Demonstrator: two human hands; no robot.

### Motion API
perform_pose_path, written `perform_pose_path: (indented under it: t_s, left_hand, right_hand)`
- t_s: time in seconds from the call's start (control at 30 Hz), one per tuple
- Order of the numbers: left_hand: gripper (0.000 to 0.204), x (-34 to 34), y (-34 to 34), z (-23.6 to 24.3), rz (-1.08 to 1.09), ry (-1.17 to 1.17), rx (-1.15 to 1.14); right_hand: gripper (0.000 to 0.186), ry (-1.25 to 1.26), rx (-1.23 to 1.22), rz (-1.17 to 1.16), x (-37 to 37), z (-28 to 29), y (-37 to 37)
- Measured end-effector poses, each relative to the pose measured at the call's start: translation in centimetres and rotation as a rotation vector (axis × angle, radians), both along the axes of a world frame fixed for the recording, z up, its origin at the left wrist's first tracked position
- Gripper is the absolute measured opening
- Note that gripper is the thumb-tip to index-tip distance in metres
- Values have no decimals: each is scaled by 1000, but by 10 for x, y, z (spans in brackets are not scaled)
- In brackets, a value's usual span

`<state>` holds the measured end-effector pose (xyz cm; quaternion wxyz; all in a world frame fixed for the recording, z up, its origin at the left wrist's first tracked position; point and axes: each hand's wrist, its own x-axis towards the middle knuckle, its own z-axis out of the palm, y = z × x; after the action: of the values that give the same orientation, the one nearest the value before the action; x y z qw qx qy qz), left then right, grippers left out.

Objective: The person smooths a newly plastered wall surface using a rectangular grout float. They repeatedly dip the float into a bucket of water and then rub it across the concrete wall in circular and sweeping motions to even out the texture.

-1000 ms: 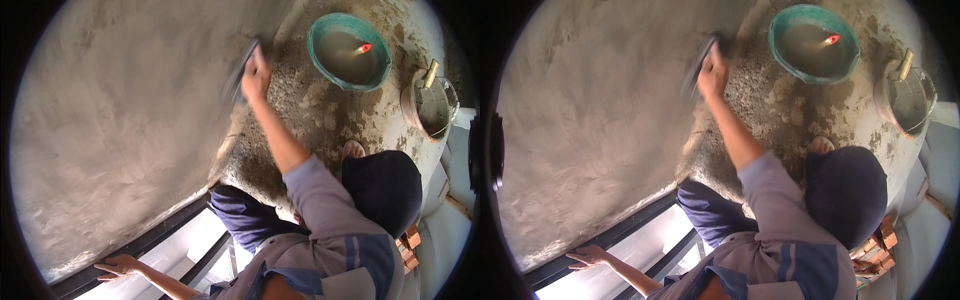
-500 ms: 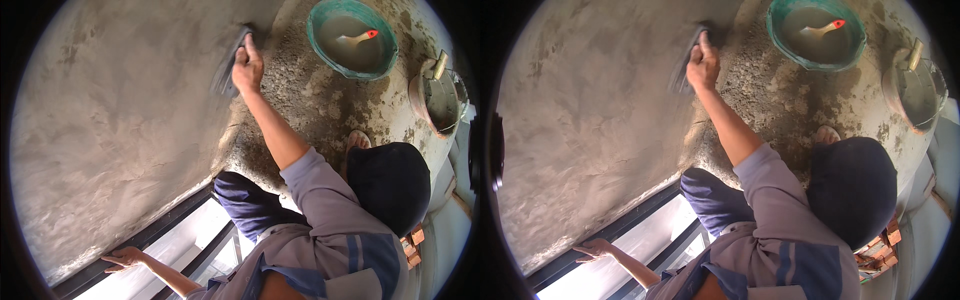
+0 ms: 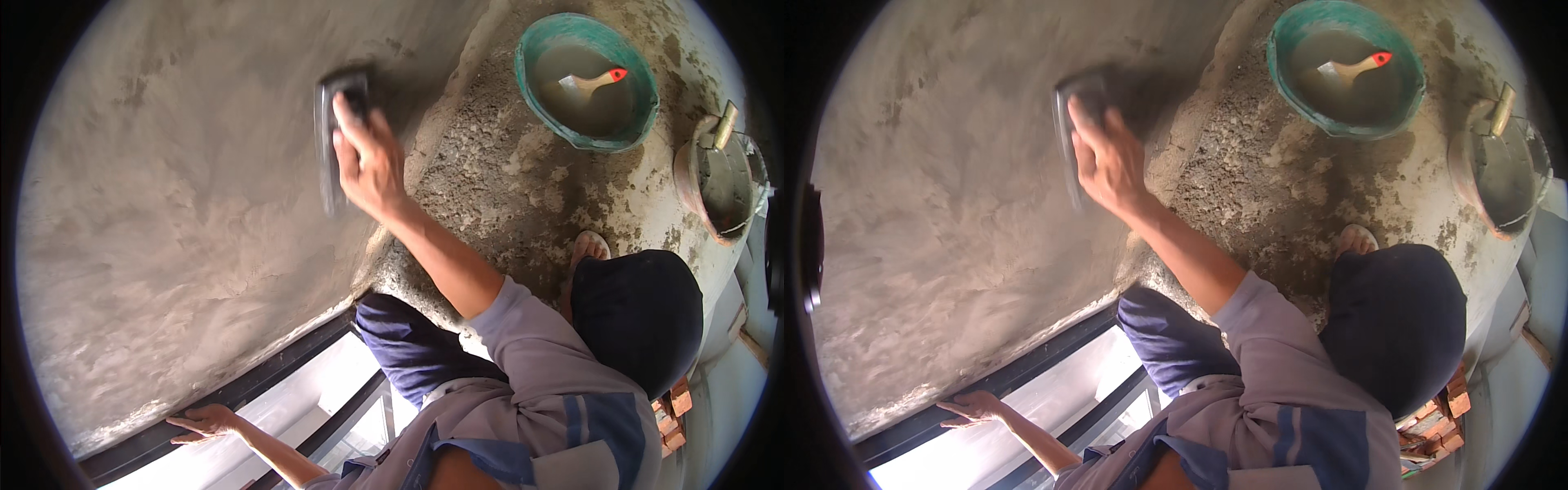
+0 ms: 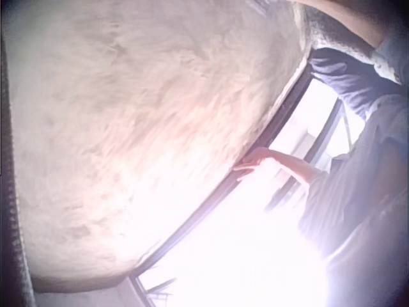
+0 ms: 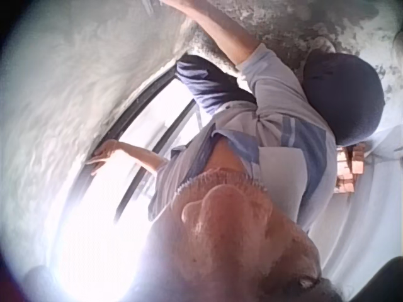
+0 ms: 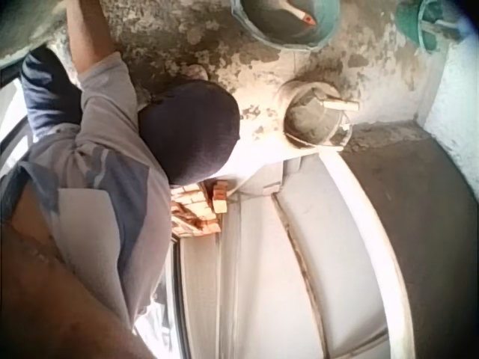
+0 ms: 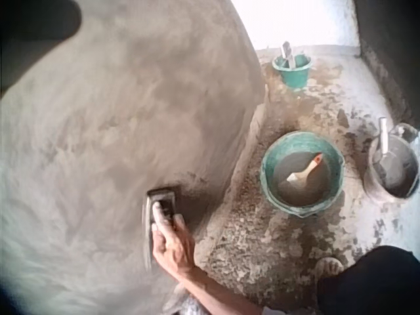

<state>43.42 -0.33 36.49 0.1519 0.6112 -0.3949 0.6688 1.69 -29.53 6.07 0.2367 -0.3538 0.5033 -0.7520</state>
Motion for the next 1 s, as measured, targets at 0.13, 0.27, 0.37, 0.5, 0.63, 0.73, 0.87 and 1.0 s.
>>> perform_pose_path:
  t_s: [0.13, 0.27, 0.37, 0.5, 0.63, 0.73, 0.87, 1.0]
  left_hand:
    - [49, 11, 3, -1, -11, 8, 17]
    - [48, -2, -3, -1, -4, 45, -8]
    - [48, 6, 4, 1, -9, -7, 6]
    - [48, 2, -2, -3, -25, 3, 29]
    - [47, -2, 3, -1, 32, 22, -11]
    - [47, 3, 2, -1, 28, 24, -4]
    - [47, -1, -5, -5, -1, 39, 4]
    - [47, -5, -1, 0, 27, 3, 24]
  right_hand:
    - [46, -152, 219, -5, -48, 14, -39]
    - [60, 37, -80, -12, -2, 1, -2]
    - [55, 92, -128, -4, 18, 20, 18]
    - [43, 63, 69, -176, -61, 15, -49]
    - [50, 126, -154, -56, 2, 23, 13]
    - [50, 64, -122, -57, -17, 24, -9]
    - [48, -27, 46, -97, -55, 25, -45]
    - [59, 100, -299, 33, 39, 44, 37]
